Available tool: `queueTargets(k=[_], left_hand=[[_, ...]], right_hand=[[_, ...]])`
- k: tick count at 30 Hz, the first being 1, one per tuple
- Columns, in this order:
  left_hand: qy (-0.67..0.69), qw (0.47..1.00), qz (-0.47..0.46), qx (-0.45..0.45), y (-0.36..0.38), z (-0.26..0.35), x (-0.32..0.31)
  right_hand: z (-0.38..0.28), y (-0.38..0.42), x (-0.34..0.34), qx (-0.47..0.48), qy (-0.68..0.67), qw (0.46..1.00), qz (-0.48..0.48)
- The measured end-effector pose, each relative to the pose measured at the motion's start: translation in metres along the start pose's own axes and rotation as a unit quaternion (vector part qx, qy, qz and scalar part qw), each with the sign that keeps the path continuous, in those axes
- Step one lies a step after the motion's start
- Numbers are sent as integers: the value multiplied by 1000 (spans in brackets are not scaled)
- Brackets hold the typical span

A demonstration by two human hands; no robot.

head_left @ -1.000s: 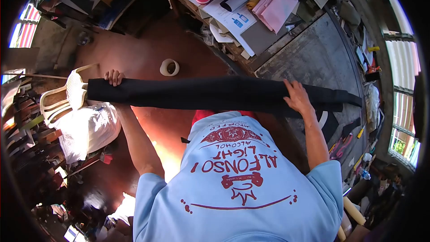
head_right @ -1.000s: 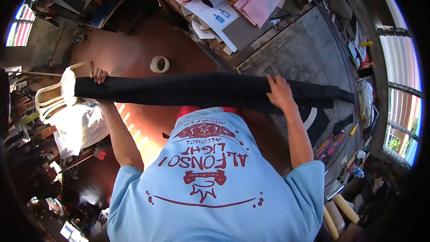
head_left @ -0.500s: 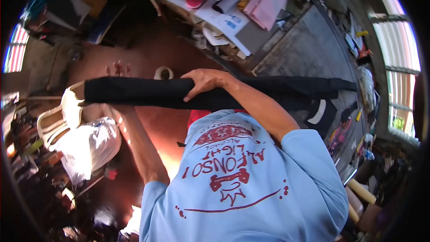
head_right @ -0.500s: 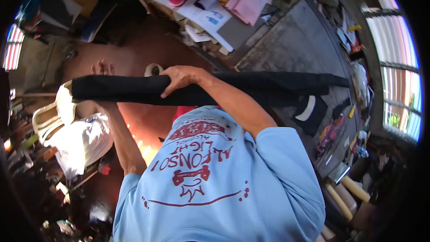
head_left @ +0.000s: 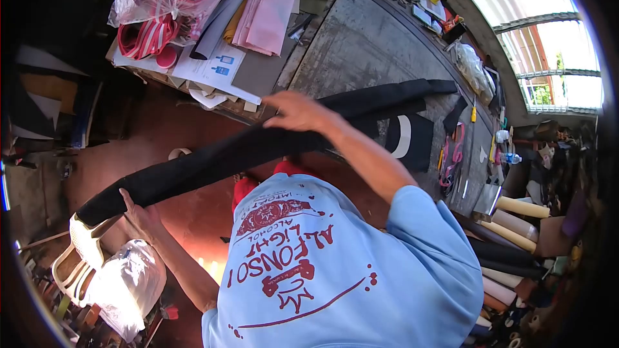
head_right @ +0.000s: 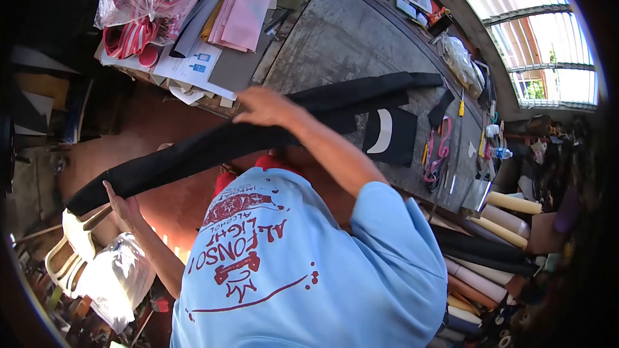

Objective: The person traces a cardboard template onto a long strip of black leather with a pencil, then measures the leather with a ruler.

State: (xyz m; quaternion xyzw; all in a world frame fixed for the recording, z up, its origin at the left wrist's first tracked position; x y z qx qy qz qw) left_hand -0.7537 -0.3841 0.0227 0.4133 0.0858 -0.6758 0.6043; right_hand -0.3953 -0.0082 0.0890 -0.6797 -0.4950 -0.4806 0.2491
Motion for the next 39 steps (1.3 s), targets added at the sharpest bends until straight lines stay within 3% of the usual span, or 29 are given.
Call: queueTargets(k=[1, 3, 5, 7, 11, 12, 16, 19, 20, 22, 25, 26, 29, 31, 32, 33, 35, 38, 39], left_hand=[[6, 1000, 7, -5, -7, 1, 6], [17, 999, 26, -10, -12, -1, 18], [9, 999, 45, -25, -13, 1, 17], [2, 997, 59, -52, -23, 7, 22], [22, 998, 12, -55, -10, 24, -10], [-12, 993, 79, -83, 15, 23, -44], [-127, 970, 106, -180, 14, 37, -41], [-164, 962, 153, -159, 30, 46, -57], [-156, 964, 152, -152, 27, 50, -51], [-152, 967, 148, -141, 1, 73, -14], [-99, 976, 111, -159, -27, 82, 3], [-28, 983, 90, -157, -60, 90, 34], [-18, 972, 87, -217, -72, 49, 22], [84, 986, 69, -126, -58, 28, -4], [143, 986, 29, -85, -86, 37, 32], [140, 984, 61, -96, -65, 28, 3], [147, 988, -28, -29, -67, 34, 4], [190, 978, 16, -80, -71, 31, -2], [211, 975, -21, -61, -82, 30, 8]], right_hand=[[61, 37, 13, -59, 19, 996, 59], [188, 113, 38, -230, 151, 961, -4], [271, 184, 70, -354, 196, 911, -78], [327, 235, 83, -359, 240, 899, -69], [366, 266, 95, -363, 228, 899, -95], [372, 268, 92, -341, 229, 907, -89], [384, 270, 78, -265, 215, 933, -114], [402, 285, 57, -230, 223, 942, -99], [405, 290, 54, -187, 247, 950, -35], [406, 285, 75, -191, 281, 940, -25], [391, 267, 131, -190, 317, 927, 64], [391, 262, 134, -201, 328, 920, 75], [401, 253, 135, -230, 373, 893, 107], [420, 255, 109, -249, 408, 869, 131], [422, 254, 104, -268, 404, 870, 91], [422, 254, 99, -269, 423, 860, 94], [416, 251, 90, -278, 457, 838, 106], [427, 279, 74, -344, 471, 811, 51], [426, 286, 69, -358, 481, 800, 37]])
Point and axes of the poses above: each hand's wrist, its own y-axis away from the middle knuckle, its own x-axis out of the back of the hand, z = x × y, the point moved 2 cm from there along -y, towards the middle knuckle, and after that the axes turned 12 degrees about y, right-handed, at the moved point
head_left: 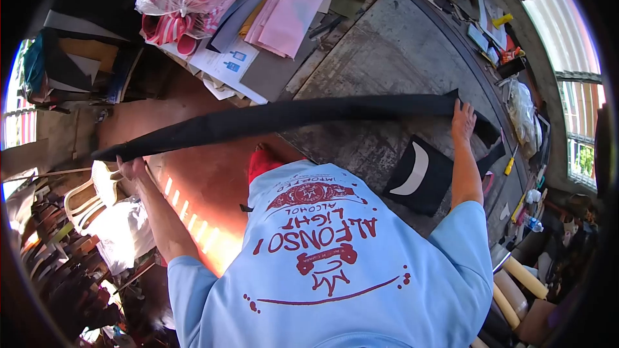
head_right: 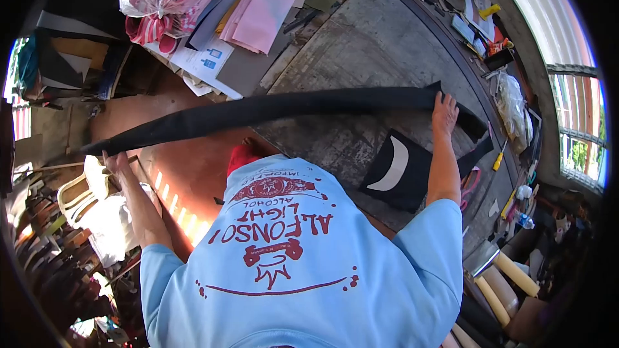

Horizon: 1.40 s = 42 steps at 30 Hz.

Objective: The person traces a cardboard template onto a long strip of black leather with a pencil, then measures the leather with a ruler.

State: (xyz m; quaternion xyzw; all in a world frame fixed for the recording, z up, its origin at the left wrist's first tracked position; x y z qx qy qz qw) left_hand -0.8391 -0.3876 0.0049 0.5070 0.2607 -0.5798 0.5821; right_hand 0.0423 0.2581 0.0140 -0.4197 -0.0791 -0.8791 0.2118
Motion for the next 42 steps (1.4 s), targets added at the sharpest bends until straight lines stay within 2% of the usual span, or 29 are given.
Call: queueTargets(k=[2, 3, 6, 8, 10, 11, 12, 13, 14, 16, 17, 20, 21, 22, 23, 24, 25, 27, 28, 30, 33, 35, 36, 38, 39, 40, 42], left_hand=[[52, 995, -65, 53, -29, 2, 23], [142, 973, -135, 121, -25, -14, 16], [69, 990, -99, 75, -30, -35, 19], [71, 991, -80, 77, -33, -44, 20], [75, 992, -60, 79, -32, -56, 19], [41, 997, -37, 51, -21, -64, 11], [6, 1000, -14, 24, -1, -75, -8], [-29, 1000, 9, -3, 12, -80, -23], [-46, 998, 36, 13, 13, -79, -25], [-85, 991, 94, 45, 17, -75, -26], [-192, 966, 146, -95, 37, -92, -47], [-298, 953, 31, 50, -10, -71, 19], [-206, 969, -5, 134, -10, -57, 16], [-96, 983, -79, 132, -7, -52, 10], [-45, 963, -222, 145, 23, -54, -29], [76, 959, -223, 158, 4, -32, -12], [159, 950, -211, 164, 19, -29, -36], [187, 932, -245, 191, 12, -20, -47], [189, 928, -228, 225, 7, -17, -48], [128, 942, -226, 214, -2, -14, -53], [-20, 984, -166, 54, -20, 4, -66], [-68, 978, -196, -16, -34, 22, -85], [-91, 972, -211, -49, -42, 26, -99], [-107, 937, -329, -39, -51, 27, -143], [-54, 927, -370, 4, -44, 18, -175], [-5, 913, -406, 51, -36, 9, -208], [198, 857, -413, 235, 14, -36, -290]], right_hand=[[-3, 19, 10, -26, 19, 991, -133], [-6, 30, 15, -40, 29, 978, -204], [-23, 43, 2, -35, 104, 954, -280], [-45, 36, 17, -63, 77, 972, -211], [-88, 27, 110, -65, -92, 986, -124], [-118, 30, 158, -24, -233, 971, -35], [-156, 37, 194, 22, -288, 956, 39], [-191, 43, 241, 87, -348, 931, 61], [-224, 51, 260, 184, -386, 903, 47], [-270, 64, 282, 307, -420, 853, -51], [-282, 67, 278, 321, -398, 857, -66], [-305, 71, 272, 350, -344, 866, -97], [-306, 72, 274, 342, -336, 872, -100], [-304, 70, 276, 329, -326, 880, -103], [-300, 69, 282, 325, -334, 882, -76], [-299, 67, 291, 317, -339, 884, -50], [-298, 69, 298, 312, -343, 885, -26], [-312, 69, 293, 299, -329, 894, -48], [-319, 67, 293, 296, -325, 896, -55], [-325, 66, 294, 311, -346, 884, -34], [-325, 76, 302, 316, -410, 856, 6], [-317, 86, 324, 295, -466, 833, 53], [-321, 94, 325, 290, -464, 836, 39], [-333, 114, 319, 281, -463, 841, 14], [-336, 124, 315, 261, -473, 837, 83], [-332, 131, 319, 227, -486, 837, 109], [-313, 150, 331, 156, -514, 829, 154]])
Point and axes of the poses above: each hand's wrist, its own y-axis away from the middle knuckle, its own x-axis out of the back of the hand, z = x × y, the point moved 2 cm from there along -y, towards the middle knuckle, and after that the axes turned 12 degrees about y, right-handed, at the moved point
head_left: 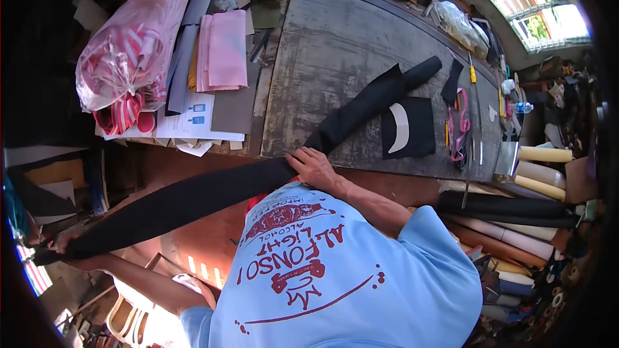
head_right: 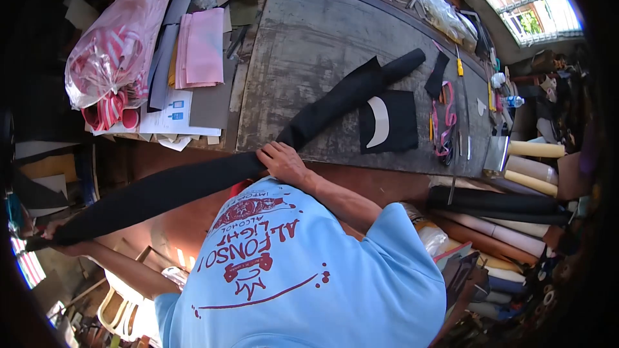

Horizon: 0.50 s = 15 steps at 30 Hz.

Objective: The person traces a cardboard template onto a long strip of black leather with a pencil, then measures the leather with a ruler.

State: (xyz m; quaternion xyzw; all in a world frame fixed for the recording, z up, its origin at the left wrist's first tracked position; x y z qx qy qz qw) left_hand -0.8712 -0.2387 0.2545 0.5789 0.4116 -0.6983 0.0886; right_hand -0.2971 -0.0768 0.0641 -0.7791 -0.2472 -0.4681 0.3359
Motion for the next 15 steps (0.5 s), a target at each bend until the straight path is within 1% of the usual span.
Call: queueTargets(k=[1, 4, 5, 6, 7, 8, 9, 10, 11, 12, 13, 14, 15], left_hand=[[19, 998, 28, 54, -23, -12, -18], [79, 993, 2, 89, -98, -99, -74], [84, 989, -28, 119, -123, -141, -94], [49, 983, -79, 161, -145, -195, -112], [-21, 967, -153, 204, -165, -255, -131], [-138, 929, -260, 223, -180, -326, -152], [-263, 859, -390, 204, -190, -392, -174], [-356, 769, -509, 152, -191, -456, -190], [-367, 719, -574, 134, -187, -518, -202], [-297, 758, -518, 265, -181, -580, -206], [-221, 787, -433, 379, -174, -642, -210], [-181, 800, -396, 413, -155, -699, -213], [-160, 807, -377, 427, -128, -751, -210]], right_hand=[[2, 8, 10, -6, -13, 1000, 6], [19, 39, 22, -69, -112, 990, -52], [26, 44, 24, -64, -183, 981, -12], [34, 52, 26, -71, -251, 965, -40], [40, 59, 30, -92, -286, 952, -50], [42, 66, 34, -115, -323, 938, -59], [44, 76, 37, -144, -354, 922, -61], [47, 85, 39, -171, -383, 906, -63], [50, 94, 41, -195, -411, 888, -64], [50, 107, 43, -212, -440, 873, -21], [49, 120, 47, -227, -469, 853, 16], [45, 133, 49, -241, -497, 832, 53], [38, 145, 49, -280, -531, 796, 80]])
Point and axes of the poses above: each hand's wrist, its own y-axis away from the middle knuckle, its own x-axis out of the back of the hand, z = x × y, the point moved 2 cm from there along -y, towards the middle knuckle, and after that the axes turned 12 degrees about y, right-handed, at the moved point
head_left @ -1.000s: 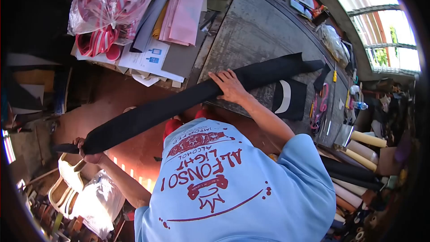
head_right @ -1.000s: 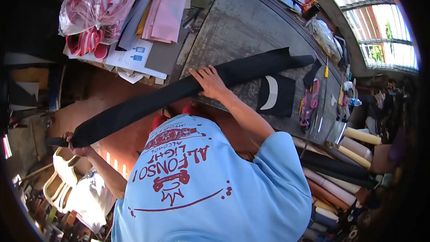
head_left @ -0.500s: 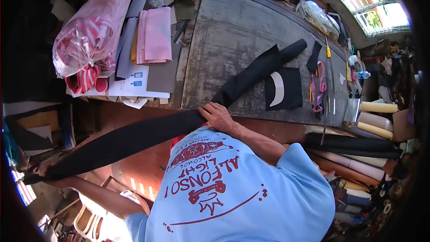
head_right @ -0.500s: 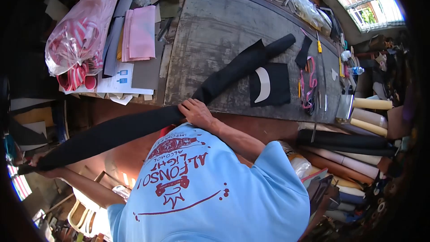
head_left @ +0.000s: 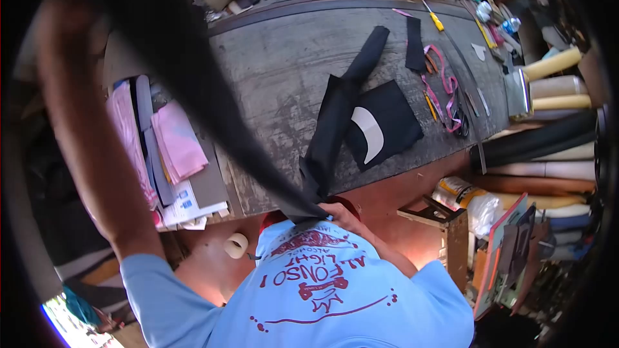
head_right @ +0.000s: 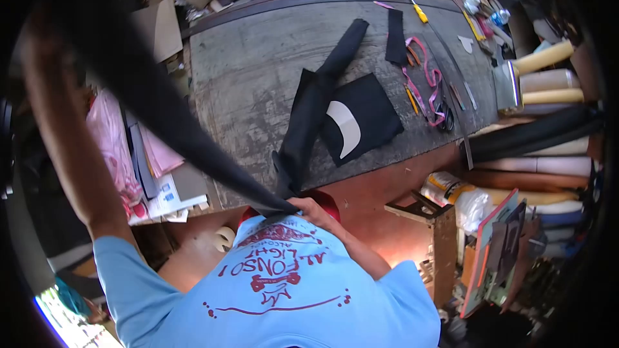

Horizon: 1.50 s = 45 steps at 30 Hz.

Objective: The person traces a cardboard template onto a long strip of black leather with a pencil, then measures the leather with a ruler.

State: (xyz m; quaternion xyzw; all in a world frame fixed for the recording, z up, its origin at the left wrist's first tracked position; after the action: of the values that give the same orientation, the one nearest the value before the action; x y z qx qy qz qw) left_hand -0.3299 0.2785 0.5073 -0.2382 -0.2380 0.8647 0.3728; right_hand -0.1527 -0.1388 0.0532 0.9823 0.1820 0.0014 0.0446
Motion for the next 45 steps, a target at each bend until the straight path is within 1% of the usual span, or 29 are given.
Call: queueTargets(k=[1, 2, 3, 6, 7, 8, 9, 10, 11, 12, 13, 15, 18, 20, 21, 22, 24, 25, 27, 28, 29, 30, 31, 32, 33, 36, 39, 42, 45], left_hand=[[24, 1000, 5, 3, -25, -48, -16], [42, 999, 12, 12, -44, -96, -30], [50, 998, 22, 25, -57, -147, -41], [-7, 992, 48, 117, -57, -307, -61], [-100, 976, 29, 189, -36, -364, -56], [-240, 935, -20, 262, -7, -375, -72], [-293, 889, 2, 352, 34, -432, -73], [-345, 880, -82, 315, 83, -464, -75], [-312, 876, -103, 353, 130, -486, -82], [-303, 887, -95, 336, 177, -503, -86], [-257, 876, -125, 388, 204, -490, -93], [-299, 877, -104, 360, 262, -499, -95], [-338, 857, -9, 387, 289, -475, -101], [-320, 835, 20, 447, 294, -453, -107], [-312, 822, 36, 476, 297, -444, -108], [-288, 814, 42, 503, 306, -444, -105], [-242, 794, 51, 555, 319, -444, -97], [-174, 777, 57, 602, 318, -433, -94], [-34, 724, 48, 687, 311, -401, -91], [72, 718, 64, 689, 314, -412, -83], [206, 712, 76, 667, 307, -416, -89], [339, 680, 85, 645, 299, -419, -96], [490, 631, 100, 593, 282, -409, -112], [504, 644, 102, 567, 267, -416, -119], [517, 657, 109, 538, 253, -423, -125], [518, 737, 95, 423, 212, -432, -155], [583, 735, 24, 346, 169, -410, -213], [602, 714, -81, 348, 126, -424, -245], [574, 755, -60, 311, 99, -384, -313]], right_hand=[[3, 14, -4, -28, -51, 998, 35], [17, 26, -11, -32, -45, 994, 91], [6, 36, -16, -76, -28, 985, 150], [27, 58, -45, -171, -76, 926, 329], [33, 62, -55, -200, -82, 902, 373], [35, 63, -66, -226, -89, 875, 418], [29, 58, -72, -234, -71, 867, 435], [17, 52, -75, -240, -50, 858, 451], [10, 48, -77, -249, -28, 850, 464], [22, 47, -84, -252, 3, 844, 472], [30, 45, -86, -233, 112, 840, 478], [41, 42, -98, -197, 322, 799, 468], [-3, 32, -97, -217, 512, 660, 504], [-1, 28, -95, -273, 267, 712, 589], [4, 27, -95, -290, 135, 721, 615], [17, 29, -88, -342, 65, 753, 559], [18, 24, -85, -338, 134, 784, 503], [11, 20, -79, -333, 168, 796, 476], [-87, -1, -68, -240, 352, 775, 467], [-124, -7, -58, -197, 369, 792, 444], [-152, -8, -51, -157, 388, 803, 424], [-170, -9, -47, -142, 418, 803, 401], [-186, -8, -44, -128, 445, 803, 375], [-208, -5, -44, -143, 478, 803, 326], [-225, 5, -47, -148, 508, 780, 334], [-246, 40, -57, -157, 573, 725, 349], [-263, 105, -78, -124, 578, 699, 402], [-277, 166, -91, -245, 545, 653, 466], [-249, 230, -89, -273, 497, 512, 646]])
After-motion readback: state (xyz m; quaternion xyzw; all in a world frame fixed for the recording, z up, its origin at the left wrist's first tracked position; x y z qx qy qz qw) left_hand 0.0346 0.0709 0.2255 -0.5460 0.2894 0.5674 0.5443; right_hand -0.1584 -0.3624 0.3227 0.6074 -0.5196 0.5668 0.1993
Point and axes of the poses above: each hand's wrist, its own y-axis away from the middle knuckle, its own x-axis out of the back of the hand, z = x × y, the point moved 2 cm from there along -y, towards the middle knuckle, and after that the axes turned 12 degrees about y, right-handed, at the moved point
